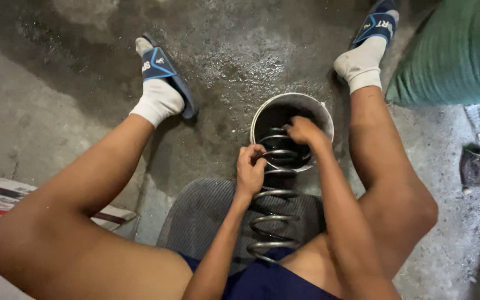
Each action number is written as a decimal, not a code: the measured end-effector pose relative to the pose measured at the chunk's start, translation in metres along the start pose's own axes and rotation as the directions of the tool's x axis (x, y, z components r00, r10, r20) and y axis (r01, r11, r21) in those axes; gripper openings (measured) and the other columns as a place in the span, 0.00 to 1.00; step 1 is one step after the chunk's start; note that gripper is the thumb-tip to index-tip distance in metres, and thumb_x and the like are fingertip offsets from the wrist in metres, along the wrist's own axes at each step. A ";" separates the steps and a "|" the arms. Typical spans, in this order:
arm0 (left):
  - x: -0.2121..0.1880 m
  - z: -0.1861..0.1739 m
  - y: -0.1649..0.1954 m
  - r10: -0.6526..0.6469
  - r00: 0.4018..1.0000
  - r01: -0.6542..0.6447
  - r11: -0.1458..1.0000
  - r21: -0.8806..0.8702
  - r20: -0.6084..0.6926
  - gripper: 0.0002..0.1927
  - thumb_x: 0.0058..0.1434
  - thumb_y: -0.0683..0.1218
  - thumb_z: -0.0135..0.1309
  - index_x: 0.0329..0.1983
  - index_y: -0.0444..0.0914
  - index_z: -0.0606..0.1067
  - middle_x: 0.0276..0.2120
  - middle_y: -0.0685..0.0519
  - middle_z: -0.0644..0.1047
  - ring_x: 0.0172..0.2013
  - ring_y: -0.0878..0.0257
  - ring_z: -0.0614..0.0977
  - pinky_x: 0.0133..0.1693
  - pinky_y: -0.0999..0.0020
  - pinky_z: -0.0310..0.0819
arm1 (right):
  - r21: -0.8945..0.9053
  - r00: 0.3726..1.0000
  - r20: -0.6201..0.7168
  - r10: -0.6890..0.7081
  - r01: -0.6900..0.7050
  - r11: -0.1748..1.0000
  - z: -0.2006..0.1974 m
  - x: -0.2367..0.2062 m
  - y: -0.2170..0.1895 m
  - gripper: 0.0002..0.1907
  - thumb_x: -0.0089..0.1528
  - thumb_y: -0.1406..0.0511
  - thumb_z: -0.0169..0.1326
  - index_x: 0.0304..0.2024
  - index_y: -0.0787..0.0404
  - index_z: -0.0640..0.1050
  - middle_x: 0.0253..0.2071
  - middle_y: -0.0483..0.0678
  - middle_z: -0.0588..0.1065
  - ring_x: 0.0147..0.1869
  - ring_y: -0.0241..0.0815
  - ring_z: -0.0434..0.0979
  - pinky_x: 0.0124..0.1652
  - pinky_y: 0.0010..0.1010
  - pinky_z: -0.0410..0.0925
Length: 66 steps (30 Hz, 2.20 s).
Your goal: The person sits on the floor and scrubs a metal coil spring from a shock absorber with a small sponge, repeatedly dipping the sponge into a bucket of water beside them while working around the spring's coils.
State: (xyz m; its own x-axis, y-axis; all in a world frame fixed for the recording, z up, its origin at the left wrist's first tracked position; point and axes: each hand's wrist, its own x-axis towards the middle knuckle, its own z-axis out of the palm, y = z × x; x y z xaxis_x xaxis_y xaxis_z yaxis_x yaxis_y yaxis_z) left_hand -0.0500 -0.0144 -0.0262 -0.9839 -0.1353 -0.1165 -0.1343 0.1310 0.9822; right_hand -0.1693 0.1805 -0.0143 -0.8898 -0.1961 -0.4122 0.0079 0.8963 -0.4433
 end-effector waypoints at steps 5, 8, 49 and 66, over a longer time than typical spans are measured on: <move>-0.001 -0.001 0.003 -0.014 1.000 0.015 1.000 -0.016 0.000 0.10 0.54 0.37 0.52 0.39 0.37 0.76 0.34 0.51 0.70 0.33 0.61 0.74 0.37 0.66 0.71 | 0.134 0.974 0.204 0.094 -0.123 0.983 -0.006 0.003 0.003 0.14 0.59 0.61 0.57 0.43 0.61 0.85 0.41 0.60 0.81 0.44 0.54 0.84 0.48 0.43 0.72; 0.001 -0.002 0.006 -0.018 1.000 0.018 1.000 0.002 -0.014 0.10 0.54 0.37 0.53 0.40 0.37 0.77 0.33 0.50 0.69 0.34 0.60 0.74 0.38 0.66 0.71 | 0.147 0.996 0.062 -0.059 0.049 0.988 -0.015 -0.003 0.002 0.13 0.59 0.64 0.58 0.44 0.61 0.85 0.41 0.57 0.83 0.42 0.48 0.83 0.46 0.38 0.73; 0.002 -0.001 0.008 -0.026 0.999 0.026 1.000 -0.010 -0.028 0.10 0.52 0.37 0.53 0.38 0.36 0.76 0.31 0.51 0.69 0.32 0.61 0.74 0.37 0.66 0.71 | 0.611 0.990 -0.078 -0.117 0.140 0.779 -0.029 -0.095 -0.025 0.09 0.58 0.67 0.65 0.40 0.63 0.86 0.35 0.46 0.80 0.39 0.34 0.80 0.38 0.25 0.71; -0.003 0.000 0.012 -0.018 1.000 0.018 1.000 -0.014 0.006 0.09 0.54 0.37 0.52 0.39 0.36 0.76 0.33 0.50 0.69 0.32 0.60 0.75 0.37 0.66 0.71 | 0.541 0.977 -0.154 -0.150 0.210 0.815 -0.028 -0.097 -0.031 0.10 0.56 0.66 0.67 0.41 0.59 0.87 0.31 0.43 0.78 0.35 0.31 0.74 0.35 0.24 0.67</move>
State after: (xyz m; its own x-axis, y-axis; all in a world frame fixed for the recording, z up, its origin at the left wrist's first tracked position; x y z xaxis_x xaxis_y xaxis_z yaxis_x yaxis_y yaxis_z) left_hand -0.0491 -0.0127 -0.0142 -0.9822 -0.1312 -0.1347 -0.1500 0.1145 0.9820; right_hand -0.0959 0.1827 0.0618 -0.9405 -0.2644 -0.2136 0.0662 0.4739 -0.8781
